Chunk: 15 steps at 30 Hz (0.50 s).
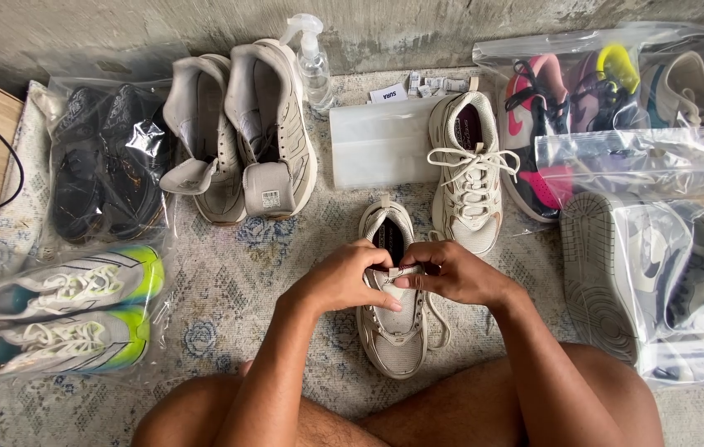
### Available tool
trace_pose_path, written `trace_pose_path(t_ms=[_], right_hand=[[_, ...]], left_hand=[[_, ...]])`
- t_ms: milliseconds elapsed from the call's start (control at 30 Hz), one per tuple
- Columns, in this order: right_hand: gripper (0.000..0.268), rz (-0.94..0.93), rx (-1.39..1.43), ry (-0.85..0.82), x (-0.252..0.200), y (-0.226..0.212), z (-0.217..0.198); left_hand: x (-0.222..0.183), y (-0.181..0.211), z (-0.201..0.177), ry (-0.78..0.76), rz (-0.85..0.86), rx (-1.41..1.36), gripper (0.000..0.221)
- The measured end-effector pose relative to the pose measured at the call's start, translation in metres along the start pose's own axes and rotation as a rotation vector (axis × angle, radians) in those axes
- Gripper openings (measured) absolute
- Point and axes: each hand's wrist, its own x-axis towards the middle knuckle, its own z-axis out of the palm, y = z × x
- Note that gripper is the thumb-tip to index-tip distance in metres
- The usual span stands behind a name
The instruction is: Threading laces through the eyelets of a sneaker and tying them while sitting on the floor.
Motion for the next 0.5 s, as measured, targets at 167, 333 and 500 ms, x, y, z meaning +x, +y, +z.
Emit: trace_pose_path(t_ms=[167, 333, 500], right_hand=[[0.014, 0.003, -0.007, 0.005, -0.001, 0.01, 0.001], [0.018, -0.008, 0.036, 0.026, 0.0, -0.003, 0.001], [0.024, 0.001, 0.061, 0.082, -0.002, 0.006, 0.005]], left_hand=[[0.007, -0.012, 0.015, 0.024, -0.01, -0.003, 0.039], [0.001, -0.002, 0.009, 0.023, -0.009, -0.038, 0.028], [-0.001, 0.003, 0.005, 0.03, -0.006, -0.076, 0.031]])
